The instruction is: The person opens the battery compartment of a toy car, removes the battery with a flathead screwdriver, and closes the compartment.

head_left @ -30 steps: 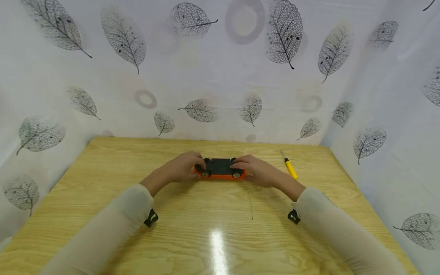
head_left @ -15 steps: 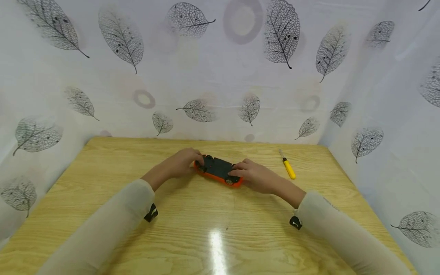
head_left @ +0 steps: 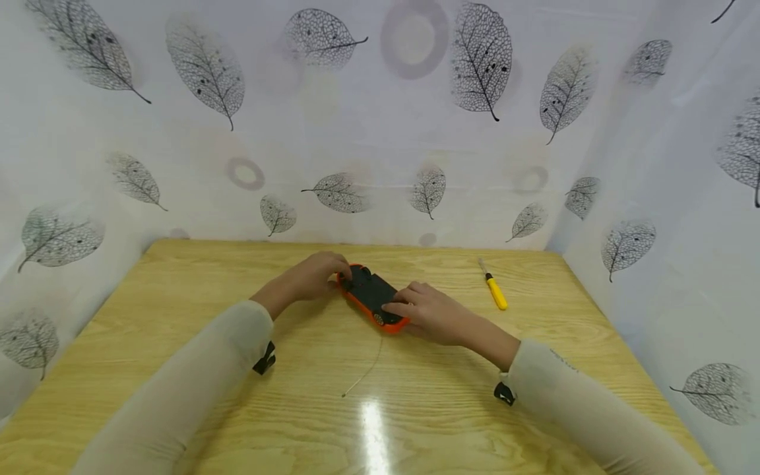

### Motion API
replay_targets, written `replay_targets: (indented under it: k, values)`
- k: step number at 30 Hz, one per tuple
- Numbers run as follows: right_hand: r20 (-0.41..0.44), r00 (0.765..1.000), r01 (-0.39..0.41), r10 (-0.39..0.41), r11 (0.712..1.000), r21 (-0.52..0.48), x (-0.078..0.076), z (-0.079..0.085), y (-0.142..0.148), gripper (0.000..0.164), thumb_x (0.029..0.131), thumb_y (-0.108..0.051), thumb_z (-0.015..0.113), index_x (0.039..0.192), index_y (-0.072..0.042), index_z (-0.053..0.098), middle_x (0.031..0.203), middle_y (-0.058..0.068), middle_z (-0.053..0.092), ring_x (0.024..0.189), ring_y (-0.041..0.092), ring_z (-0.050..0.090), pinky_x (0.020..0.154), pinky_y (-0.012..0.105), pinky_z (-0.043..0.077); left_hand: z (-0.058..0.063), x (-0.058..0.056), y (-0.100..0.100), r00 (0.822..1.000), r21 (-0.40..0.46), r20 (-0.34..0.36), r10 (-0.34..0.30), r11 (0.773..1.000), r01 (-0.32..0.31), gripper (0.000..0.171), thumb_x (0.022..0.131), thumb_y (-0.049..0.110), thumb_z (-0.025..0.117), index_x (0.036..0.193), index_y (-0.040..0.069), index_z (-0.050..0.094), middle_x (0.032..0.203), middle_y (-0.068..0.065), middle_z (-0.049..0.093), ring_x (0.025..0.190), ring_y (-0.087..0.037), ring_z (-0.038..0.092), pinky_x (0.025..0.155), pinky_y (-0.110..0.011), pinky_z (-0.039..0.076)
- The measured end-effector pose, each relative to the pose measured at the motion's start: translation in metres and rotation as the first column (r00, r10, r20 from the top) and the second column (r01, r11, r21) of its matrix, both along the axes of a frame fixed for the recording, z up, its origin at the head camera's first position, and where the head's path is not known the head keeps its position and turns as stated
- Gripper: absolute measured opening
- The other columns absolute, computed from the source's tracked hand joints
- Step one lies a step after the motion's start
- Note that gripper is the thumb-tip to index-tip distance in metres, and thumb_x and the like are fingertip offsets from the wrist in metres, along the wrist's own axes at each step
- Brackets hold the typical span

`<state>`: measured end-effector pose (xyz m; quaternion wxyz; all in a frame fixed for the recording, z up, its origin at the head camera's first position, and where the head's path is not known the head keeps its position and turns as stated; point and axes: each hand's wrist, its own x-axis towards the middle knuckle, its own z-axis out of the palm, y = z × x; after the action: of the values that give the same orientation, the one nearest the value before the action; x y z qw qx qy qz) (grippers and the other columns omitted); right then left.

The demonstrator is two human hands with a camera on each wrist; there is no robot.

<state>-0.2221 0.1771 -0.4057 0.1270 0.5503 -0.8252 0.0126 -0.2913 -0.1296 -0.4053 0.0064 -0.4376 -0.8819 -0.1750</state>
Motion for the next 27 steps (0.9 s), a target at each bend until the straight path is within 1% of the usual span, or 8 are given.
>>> replay_targets:
  k: [4, 6, 10, 12, 15, 18, 22, 27]
  values:
    - [-0.008, 1.0, -0.002, 0.002, 1.0, 0.011, 0.0, 0.003, -0.001, 0.048, 0.089, -0.028, 0.083, 0.133, -0.015, 0.069, 0.123, 0.007, 0.067, 0.109, 0.026, 0.06, 0.091, 0.041, 0.055, 0.004, 0.003, 0.001, 1.0, -0.009, 0.018, 0.006, 1.0, -0.005, 0.026, 0.087, -0.005, 0.078, 0.111, 0.007, 0.076, 0.114, -0.009, 0.07, 0.11, -0.029, 0.065, 0.098, -0.043, 0.055]
    - [0.009, 1.0, -0.002, 0.002, 1.0, 0.015, -0.002, 0.005, -0.001, 0.05, 0.089, -0.029, 0.083, 0.134, -0.016, 0.068, 0.125, 0.008, 0.066, 0.112, 0.027, 0.059, 0.094, 0.043, 0.054, 0.006, 0.007, 0.003, 1.0, -0.012, 0.026, 0.017, 1.0, -0.017, 0.028, 0.087, -0.004, 0.079, 0.112, 0.008, 0.075, 0.116, -0.009, 0.069, 0.112, -0.028, 0.064, 0.1, -0.043, 0.054]
    - [0.096, 0.995, 0.008, -0.009, 1.0, 0.013, -0.009, 0.009, 0.001, 0.06, 0.087, -0.033, 0.085, 0.14, -0.017, 0.063, 0.133, 0.009, 0.062, 0.12, 0.029, 0.056, 0.101, 0.047, 0.052, 0.01, 0.014, 0.007, 1.0, -0.018, 0.021, 0.017, 1.0, -0.017, 0.028, 0.087, -0.002, 0.079, 0.113, 0.009, 0.075, 0.118, -0.008, 0.068, 0.116, -0.028, 0.062, 0.104, -0.044, 0.052]
    - [0.146, 0.989, 0.019, -0.022, 1.0, 0.016, -0.012, 0.01, 0.003, 0.066, 0.086, -0.035, 0.086, 0.143, -0.017, 0.059, 0.137, 0.01, 0.06, 0.124, 0.03, 0.054, 0.105, 0.048, 0.049, 0.011, 0.018, 0.01, 1.0, -0.024, 0.012, 0.01, 1.0, -0.01, 0.027, 0.088, 0.0, 0.078, 0.112, 0.01, 0.075, 0.118, -0.007, 0.068, 0.118, -0.028, 0.061, 0.105, -0.043, 0.051]
    - [0.205, 0.978, 0.039, -0.044, 0.999, 0.031, -0.018, 0.009, 0.005, 0.07, 0.086, -0.036, 0.085, 0.147, -0.018, 0.055, 0.143, 0.011, 0.057, 0.129, 0.031, 0.052, 0.109, 0.049, 0.047, 0.012, 0.023, 0.015, 1.0, -0.03, 0.01, 0.011, 0.999, -0.011, 0.024, 0.089, 0.003, 0.079, 0.111, 0.012, 0.076, 0.119, -0.006, 0.068, 0.119, -0.027, 0.06, 0.105, -0.042, 0.051]
    - [0.244, 0.968, 0.048, -0.057, 0.998, 0.042, -0.022, 0.006, 0.004, 0.069, 0.088, -0.035, 0.084, 0.148, -0.019, 0.054, 0.145, 0.011, 0.054, 0.131, 0.03, 0.051, 0.109, 0.048, 0.047, 0.011, 0.028, 0.019, 1.0, -0.024, 0.007, 0.012, 1.0, -0.012, 0.022, 0.089, 0.005, 0.08, 0.109, 0.012, 0.076, 0.116, -0.006, 0.068, 0.115, -0.027, 0.061, 0.101, -0.042, 0.053]
    - [0.275, 0.959, 0.05, -0.064, 0.997, 0.058, -0.023, 0.003, 0.002, 0.065, 0.089, -0.036, 0.082, 0.146, -0.019, 0.056, 0.146, 0.01, 0.054, 0.132, 0.029, 0.051, 0.11, 0.046, 0.048, 0.009, 0.03, 0.023, 1.0, -0.032, 0.005, 0.015, 0.999, -0.015, 0.022, 0.088, 0.004, 0.08, 0.108, 0.012, 0.077, 0.114, -0.005, 0.068, 0.111, -0.026, 0.061, 0.099, -0.042, 0.054]
    - [0.275, 0.96, 0.03, -0.045, 0.998, 0.057, -0.019, 0.003, -0.003, 0.058, 0.092, -0.034, 0.079, 0.144, -0.015, 0.059, 0.144, 0.011, 0.056, 0.131, 0.028, 0.052, 0.111, 0.043, 0.047, 0.007, 0.03, 0.023, 0.999, -0.052, -0.003, 0.033, 0.998, -0.033, 0.02, 0.089, 0.004, 0.08, 0.106, 0.012, 0.077, 0.114, -0.006, 0.068, 0.112, -0.026, 0.062, 0.1, -0.041, 0.054]
